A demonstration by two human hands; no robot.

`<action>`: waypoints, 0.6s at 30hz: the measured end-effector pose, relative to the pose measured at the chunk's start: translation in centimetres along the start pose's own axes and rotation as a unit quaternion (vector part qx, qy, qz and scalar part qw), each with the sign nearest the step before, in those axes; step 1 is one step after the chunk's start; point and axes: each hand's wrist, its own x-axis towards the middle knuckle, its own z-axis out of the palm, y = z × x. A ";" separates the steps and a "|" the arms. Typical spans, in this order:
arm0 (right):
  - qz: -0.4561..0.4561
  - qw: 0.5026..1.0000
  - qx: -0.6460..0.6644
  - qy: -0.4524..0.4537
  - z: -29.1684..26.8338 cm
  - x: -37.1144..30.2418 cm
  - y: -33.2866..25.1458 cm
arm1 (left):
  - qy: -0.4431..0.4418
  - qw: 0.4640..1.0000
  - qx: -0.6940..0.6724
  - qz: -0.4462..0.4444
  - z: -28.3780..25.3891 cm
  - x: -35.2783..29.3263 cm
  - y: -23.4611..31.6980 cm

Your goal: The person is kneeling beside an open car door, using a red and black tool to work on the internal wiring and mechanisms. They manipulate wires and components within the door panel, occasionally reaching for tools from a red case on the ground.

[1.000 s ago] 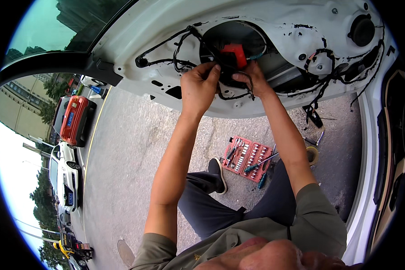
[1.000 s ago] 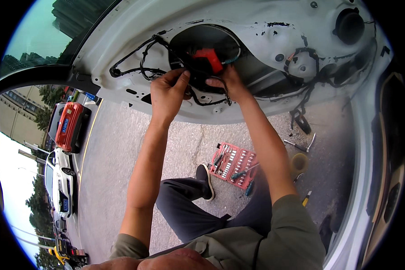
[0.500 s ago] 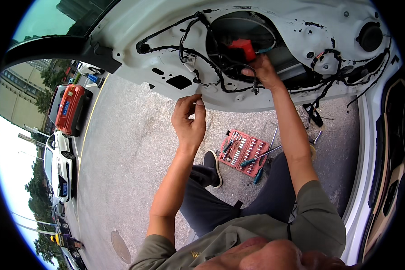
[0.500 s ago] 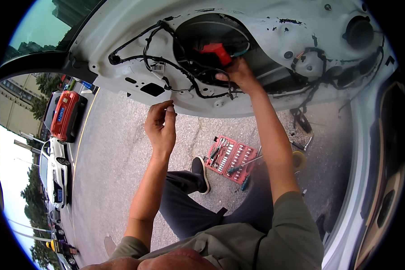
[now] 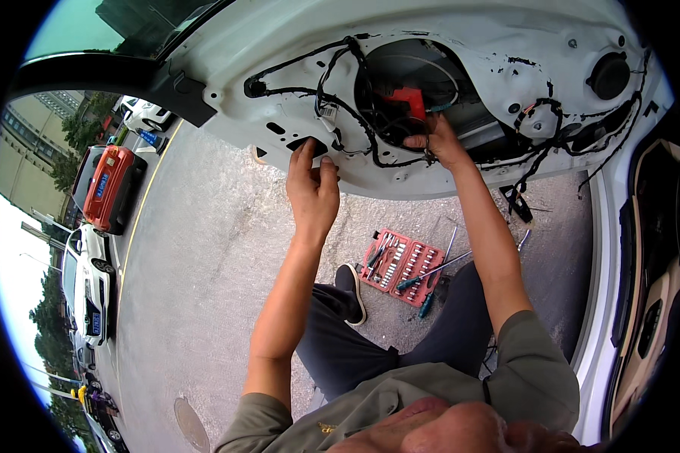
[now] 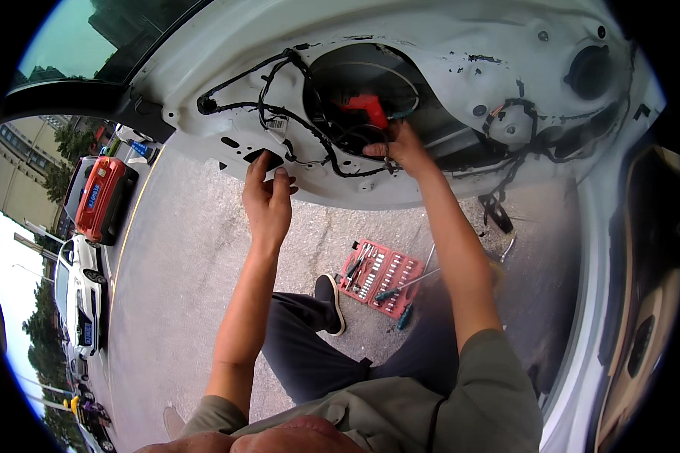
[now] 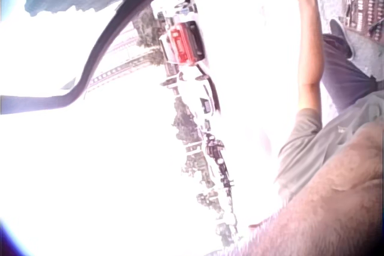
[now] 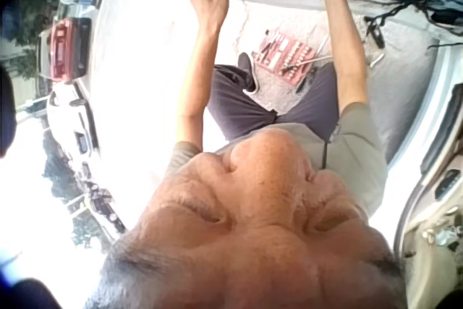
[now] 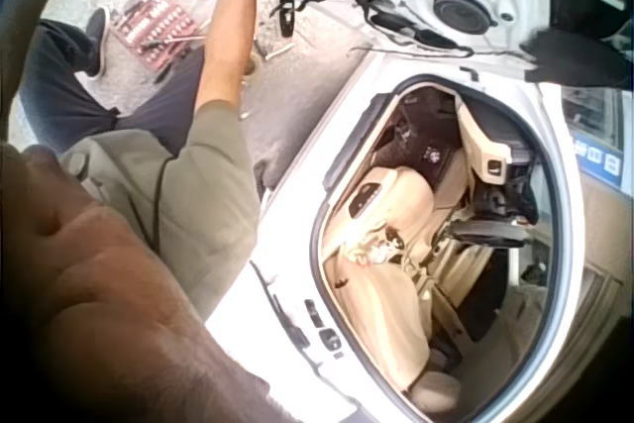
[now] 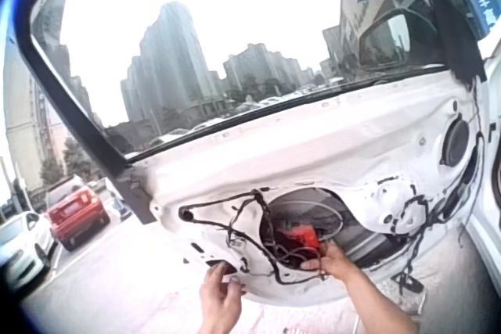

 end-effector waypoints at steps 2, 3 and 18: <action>0.042 0.999 -0.025 -0.011 -1.2 0.0 0.4 | -0.067 0.991 -0.020 -0.118 0.4 0.5 1.1; 0.057 0.998 -0.018 -0.031 -1.5 0.2 0.5 | -0.083 0.992 -0.020 -0.094 0.6 1.1 1.2; 0.144 0.989 0.004 -0.022 -3.1 1.3 2.9 | -0.113 0.935 -0.224 -0.252 0.4 3.8 2.5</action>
